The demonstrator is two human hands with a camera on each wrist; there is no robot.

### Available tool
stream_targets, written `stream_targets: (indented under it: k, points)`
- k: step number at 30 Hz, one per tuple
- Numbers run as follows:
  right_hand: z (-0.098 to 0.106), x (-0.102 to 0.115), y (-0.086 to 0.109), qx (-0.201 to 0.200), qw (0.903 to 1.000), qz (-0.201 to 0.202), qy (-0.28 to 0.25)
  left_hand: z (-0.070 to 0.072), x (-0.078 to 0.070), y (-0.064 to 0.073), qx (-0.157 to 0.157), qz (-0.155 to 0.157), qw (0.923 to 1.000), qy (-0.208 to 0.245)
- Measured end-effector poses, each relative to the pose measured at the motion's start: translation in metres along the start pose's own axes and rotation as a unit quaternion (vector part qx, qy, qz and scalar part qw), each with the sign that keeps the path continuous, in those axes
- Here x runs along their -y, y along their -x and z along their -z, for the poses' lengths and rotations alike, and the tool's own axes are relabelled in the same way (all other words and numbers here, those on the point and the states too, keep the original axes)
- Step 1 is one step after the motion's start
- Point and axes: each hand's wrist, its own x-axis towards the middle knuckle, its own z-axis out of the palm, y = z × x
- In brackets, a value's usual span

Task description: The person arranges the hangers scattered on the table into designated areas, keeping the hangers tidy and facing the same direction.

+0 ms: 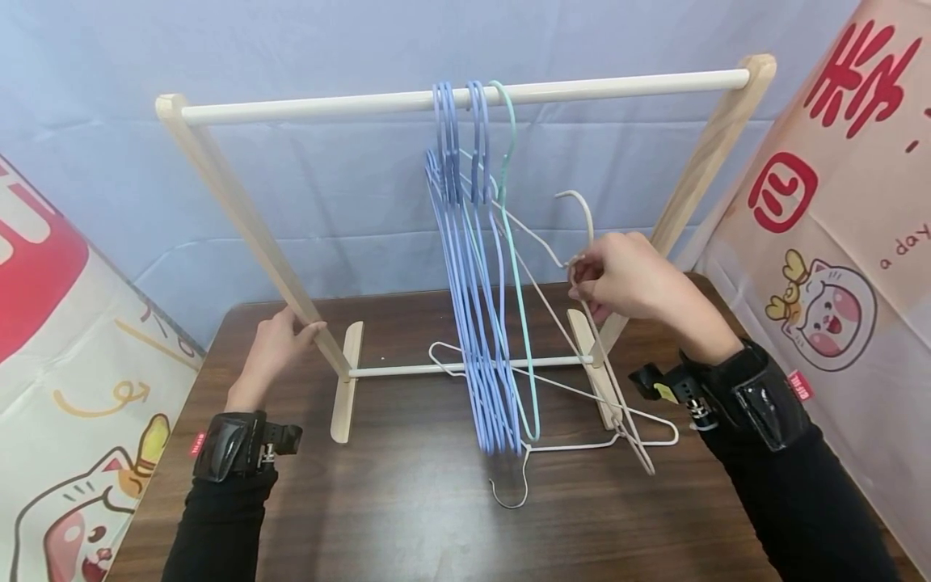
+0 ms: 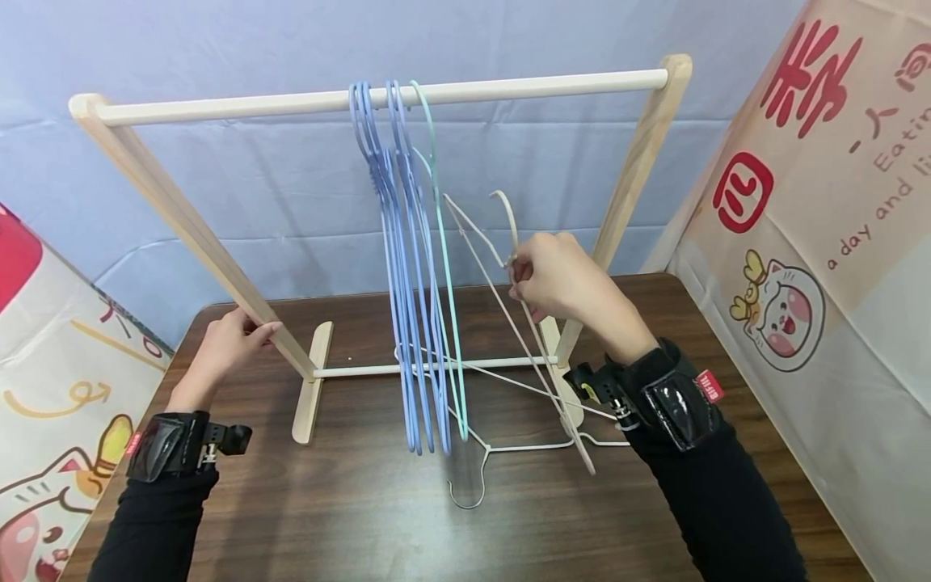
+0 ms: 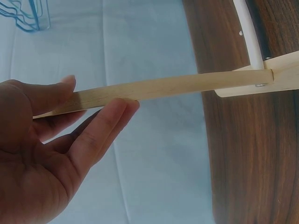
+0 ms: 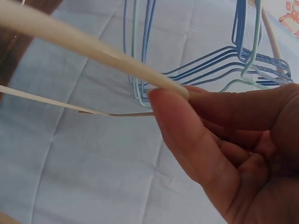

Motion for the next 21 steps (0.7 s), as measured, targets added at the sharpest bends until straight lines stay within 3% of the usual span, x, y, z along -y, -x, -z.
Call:
stream_targets:
  k: [11, 21]
  points:
    - [0.010, 0.019, -0.002, -0.029, 0.9996, -0.006, 0.005, 0.001, -0.001, 0.000, -0.001, 0.000, 1.0000, 0.001]
    - [0.025, 0.036, -0.003, -0.043, 0.9979, 0.021, 0.044, 0.001, 0.000, 0.000, 0.003, -0.004, 1.0000, 0.001]
